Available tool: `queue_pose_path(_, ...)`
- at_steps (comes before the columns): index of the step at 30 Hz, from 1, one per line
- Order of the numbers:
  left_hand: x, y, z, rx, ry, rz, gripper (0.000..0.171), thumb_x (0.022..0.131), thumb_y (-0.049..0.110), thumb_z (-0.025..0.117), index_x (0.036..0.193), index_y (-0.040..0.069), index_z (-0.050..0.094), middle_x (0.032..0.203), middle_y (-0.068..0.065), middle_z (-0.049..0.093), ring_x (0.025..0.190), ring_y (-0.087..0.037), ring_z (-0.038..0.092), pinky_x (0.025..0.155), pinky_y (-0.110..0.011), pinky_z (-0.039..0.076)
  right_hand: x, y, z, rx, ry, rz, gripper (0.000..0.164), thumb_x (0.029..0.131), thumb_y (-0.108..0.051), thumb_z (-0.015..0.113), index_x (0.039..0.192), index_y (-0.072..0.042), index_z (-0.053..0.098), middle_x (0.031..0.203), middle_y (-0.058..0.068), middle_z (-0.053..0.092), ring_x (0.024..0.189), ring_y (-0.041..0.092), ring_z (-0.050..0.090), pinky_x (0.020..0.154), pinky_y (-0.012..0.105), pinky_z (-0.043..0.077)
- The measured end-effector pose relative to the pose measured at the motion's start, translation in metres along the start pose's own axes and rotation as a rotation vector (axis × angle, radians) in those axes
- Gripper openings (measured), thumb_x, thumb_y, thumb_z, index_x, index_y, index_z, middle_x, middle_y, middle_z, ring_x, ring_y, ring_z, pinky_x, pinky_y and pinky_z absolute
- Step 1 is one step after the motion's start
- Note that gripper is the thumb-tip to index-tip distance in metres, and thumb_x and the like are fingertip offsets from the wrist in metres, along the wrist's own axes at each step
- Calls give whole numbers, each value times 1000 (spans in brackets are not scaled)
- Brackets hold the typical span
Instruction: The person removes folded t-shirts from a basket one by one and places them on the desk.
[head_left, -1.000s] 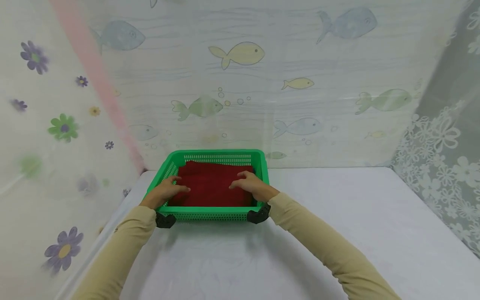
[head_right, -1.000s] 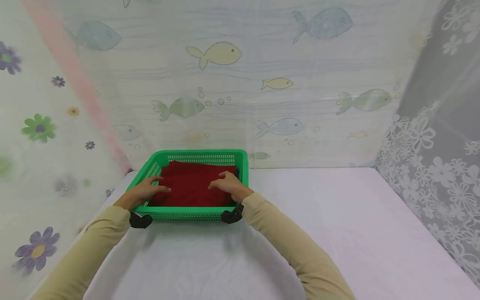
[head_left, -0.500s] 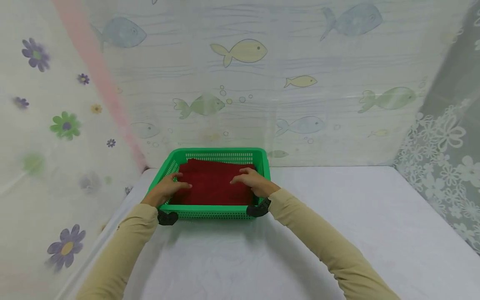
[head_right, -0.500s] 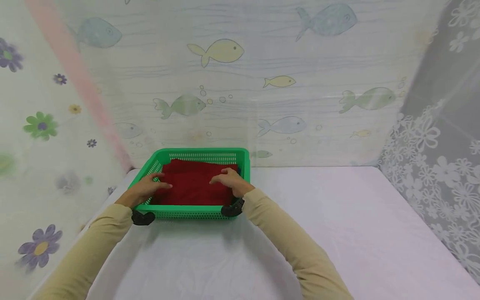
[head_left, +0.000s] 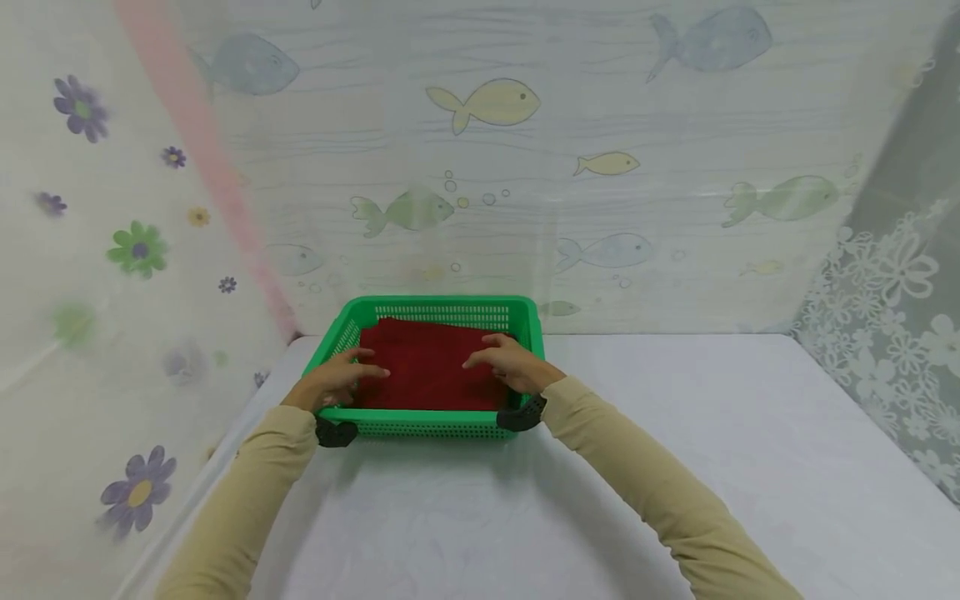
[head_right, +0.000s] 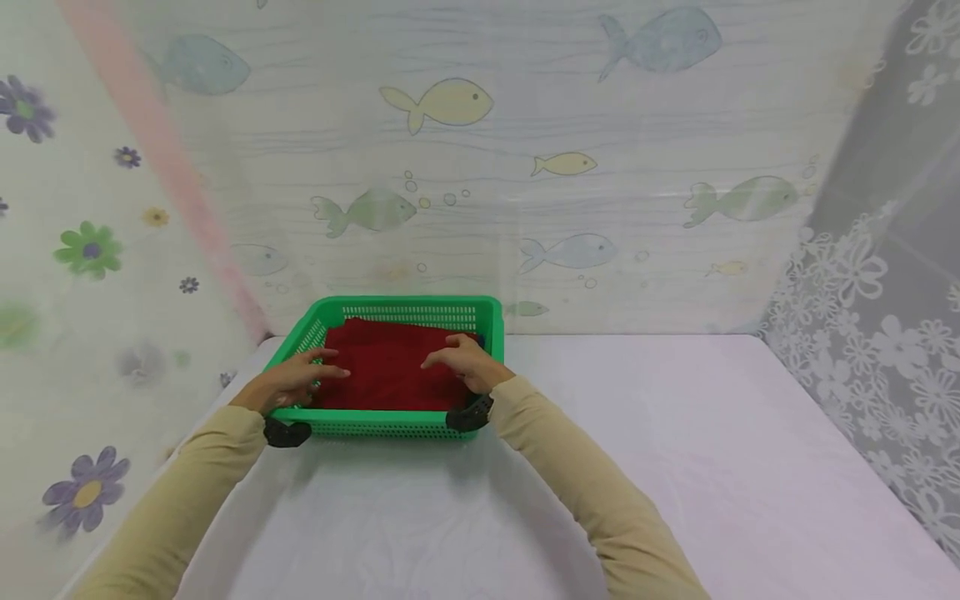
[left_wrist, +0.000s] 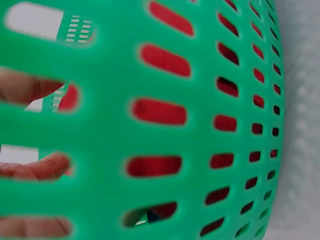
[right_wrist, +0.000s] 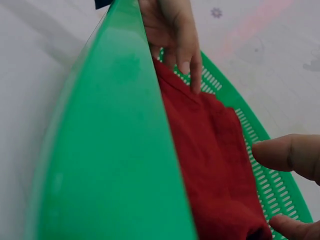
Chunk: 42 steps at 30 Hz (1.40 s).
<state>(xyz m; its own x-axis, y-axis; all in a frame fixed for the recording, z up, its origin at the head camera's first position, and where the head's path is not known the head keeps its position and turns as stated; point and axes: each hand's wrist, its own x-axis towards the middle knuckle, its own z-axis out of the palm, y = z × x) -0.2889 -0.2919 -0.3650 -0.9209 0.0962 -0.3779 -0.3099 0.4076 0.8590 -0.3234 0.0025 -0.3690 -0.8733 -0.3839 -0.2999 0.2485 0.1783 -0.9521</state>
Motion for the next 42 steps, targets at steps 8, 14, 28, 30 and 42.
queue_pose_path(8,1,-5,1,17,-11,30,78,90,13,66,152,4,20,153,-26,12,80,-21,45,55,-25,35,-2,2,2,-53,-36,32,73,88,-15,66,151,-8,28,153,16,23,140,36,18,110,56,21)
queue_pose_path(14,-2,-5,0,-2,-40,134,75,89,-2,62,150,-1,19,156,-29,-1,132,-33,29,106,-43,29,-5,1,3,-33,-32,13,76,87,-6,67,152,-7,26,151,17,27,138,35,24,108,60,21)
queue_pose_path(28,-8,2,1,9,-2,207,77,87,-5,62,152,2,21,158,-25,0,144,-40,-3,110,-52,19,-8,0,4,-93,16,-87,83,80,10,68,152,-9,30,144,18,36,113,31,48,94,49,46)
queue_pose_path(30,-10,4,2,-4,4,208,78,87,-6,61,152,2,21,158,-25,0,144,-39,-3,112,-55,13,-9,-1,4,-97,20,-96,84,80,11,67,152,-10,31,143,17,37,112,30,49,91,46,48)
queue_pose_path(42,-18,12,-1,-47,21,207,81,85,-7,61,154,7,20,158,-22,-1,144,-36,-3,111,-56,13,-13,-10,4,-164,32,-167,84,79,7,70,152,-13,33,150,14,31,110,28,47,89,42,45)
